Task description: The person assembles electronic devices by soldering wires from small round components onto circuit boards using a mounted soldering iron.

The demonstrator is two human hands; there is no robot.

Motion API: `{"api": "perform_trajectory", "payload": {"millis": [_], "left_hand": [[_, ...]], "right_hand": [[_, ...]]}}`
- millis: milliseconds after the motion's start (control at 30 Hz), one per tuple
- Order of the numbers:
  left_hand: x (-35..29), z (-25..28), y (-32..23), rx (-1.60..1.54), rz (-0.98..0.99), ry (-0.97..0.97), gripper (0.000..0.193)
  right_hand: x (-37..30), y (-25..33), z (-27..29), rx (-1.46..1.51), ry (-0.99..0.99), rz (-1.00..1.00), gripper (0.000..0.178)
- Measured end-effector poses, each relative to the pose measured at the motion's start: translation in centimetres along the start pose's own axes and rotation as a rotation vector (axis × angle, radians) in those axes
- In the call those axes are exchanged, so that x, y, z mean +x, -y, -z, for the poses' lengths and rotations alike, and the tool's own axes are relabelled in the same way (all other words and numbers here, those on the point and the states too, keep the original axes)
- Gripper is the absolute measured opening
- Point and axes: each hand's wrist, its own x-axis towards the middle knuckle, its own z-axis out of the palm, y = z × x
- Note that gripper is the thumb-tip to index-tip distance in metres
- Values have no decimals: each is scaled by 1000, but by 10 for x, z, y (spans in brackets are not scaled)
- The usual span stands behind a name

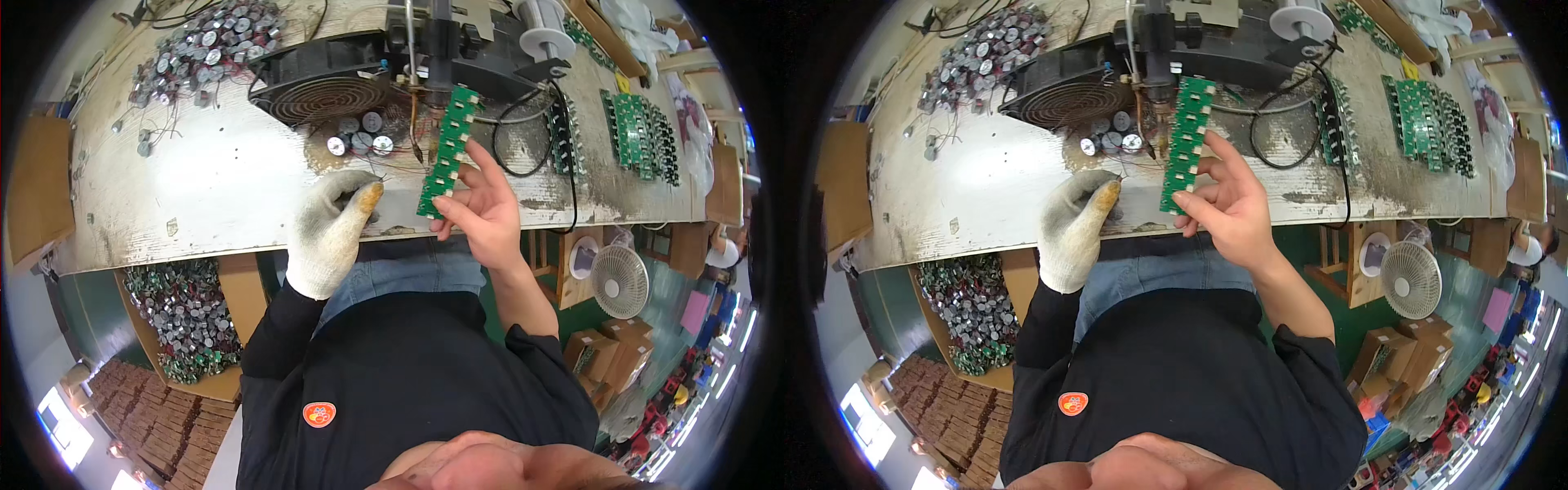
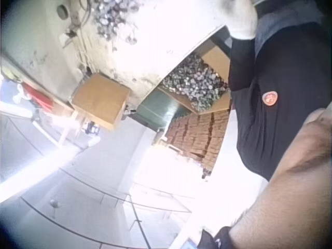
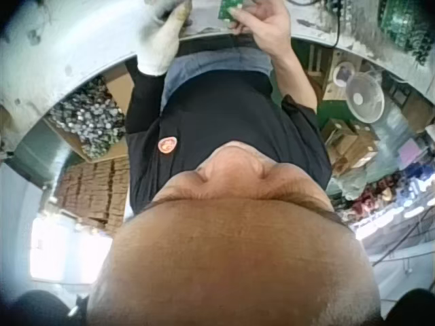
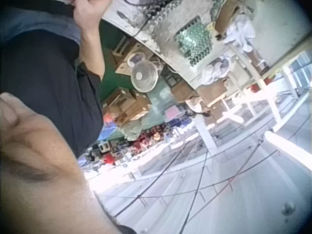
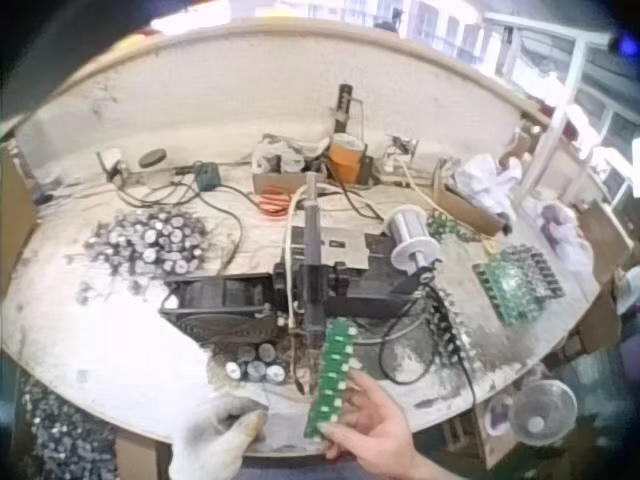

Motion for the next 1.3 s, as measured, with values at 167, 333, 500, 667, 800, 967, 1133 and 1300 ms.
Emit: {"api": "perform_trajectory", "payload": {"millis": [167,333,500,667,800,967,1133,1300], "left_hand": [[10,-10,-3,-111,202,128,24],[15,-18,-5,-273,248,143,23],[20,-19,-7,-384,314,172,21],[25,-20,1,-223,212,153,19],[26,-21,-3,-176,178,170,15],[29,-21,-6,-120,183,158,13],[28,-23,-8,-183,169,131,16],[26,-26,-11,-244,221,117,16]], "right_hand": [[0,-4,2,9,3,6,73],[2,4,0,36,6,-14,73],[4,5,0,74,-5,-7,72],[6,5,0,103,-15,16,71],[8,6,0,105,-16,26,70],[10,8,0,113,-8,47,69],[11,10,-1,110,-5,58,70],[11,10,-1,104,-5,60,70]]}}
